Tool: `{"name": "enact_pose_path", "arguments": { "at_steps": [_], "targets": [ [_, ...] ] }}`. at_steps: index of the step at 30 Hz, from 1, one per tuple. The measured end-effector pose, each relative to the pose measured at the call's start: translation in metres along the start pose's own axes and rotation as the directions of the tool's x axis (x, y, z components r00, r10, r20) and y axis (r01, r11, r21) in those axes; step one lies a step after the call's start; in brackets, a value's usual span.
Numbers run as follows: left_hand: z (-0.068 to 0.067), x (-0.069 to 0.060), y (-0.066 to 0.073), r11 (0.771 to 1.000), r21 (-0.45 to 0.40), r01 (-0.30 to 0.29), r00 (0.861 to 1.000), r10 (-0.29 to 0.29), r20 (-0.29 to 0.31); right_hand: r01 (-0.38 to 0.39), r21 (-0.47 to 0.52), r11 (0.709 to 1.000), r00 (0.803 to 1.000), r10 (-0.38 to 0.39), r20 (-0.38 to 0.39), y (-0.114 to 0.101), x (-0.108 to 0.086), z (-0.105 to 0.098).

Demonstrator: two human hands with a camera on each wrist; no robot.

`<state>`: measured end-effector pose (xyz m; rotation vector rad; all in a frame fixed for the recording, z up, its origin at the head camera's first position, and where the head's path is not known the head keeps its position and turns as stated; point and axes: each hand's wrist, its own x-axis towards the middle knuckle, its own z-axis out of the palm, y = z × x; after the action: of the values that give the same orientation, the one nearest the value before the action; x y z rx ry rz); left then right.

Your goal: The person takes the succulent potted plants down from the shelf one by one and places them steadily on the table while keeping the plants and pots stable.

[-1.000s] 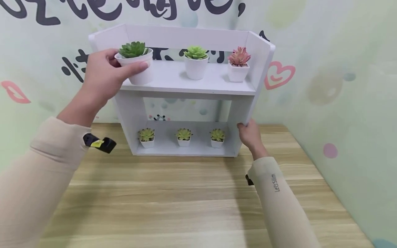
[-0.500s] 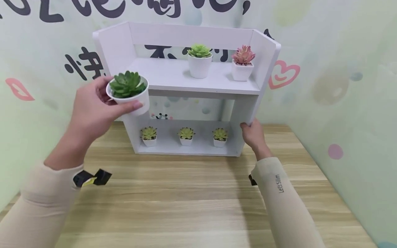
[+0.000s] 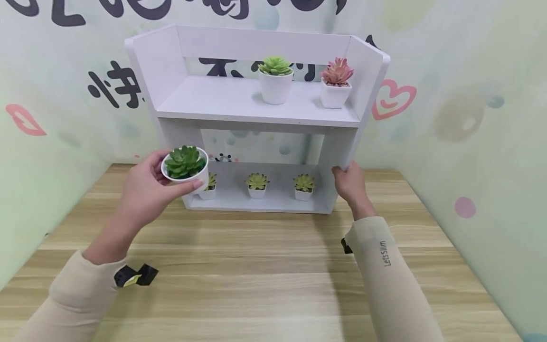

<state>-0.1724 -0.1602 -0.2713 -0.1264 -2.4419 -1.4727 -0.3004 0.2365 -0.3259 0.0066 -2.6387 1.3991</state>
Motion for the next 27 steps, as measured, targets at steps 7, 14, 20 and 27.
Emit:
{"name": "enact_pose_path", "arguments": {
  "at_steps": [7, 14, 20, 27],
  "targets": [
    [0.005, -0.005, -0.024, 0.998, 0.015, 0.068, 0.997, -0.068, 0.027, -0.007, 0.013, 1.000, 1.000, 0.007, 0.005, -0.001, 0.000, 0.001],
    [0.016, -0.003, -0.056, 0.994, 0.026, 0.104, 0.992, -0.106, 0.073, -0.004, 0.019, 1.000, 1.000, 0.004, 0.016, -0.001, -0.001, -0.001],
    [0.037, -0.002, -0.076, 0.994, 0.036, 0.103, 0.991, -0.106, 0.084, -0.010, 0.014, 1.000, 1.000, 0.010, 0.008, -0.001, 0.000, -0.001],
    [0.064, 0.002, -0.087, 0.982, -0.063, 0.180, 0.972, -0.168, 0.164, -0.018, 0.021, 1.000, 1.000, 0.018, 0.011, -0.002, -0.001, 0.001]
  ]
}}
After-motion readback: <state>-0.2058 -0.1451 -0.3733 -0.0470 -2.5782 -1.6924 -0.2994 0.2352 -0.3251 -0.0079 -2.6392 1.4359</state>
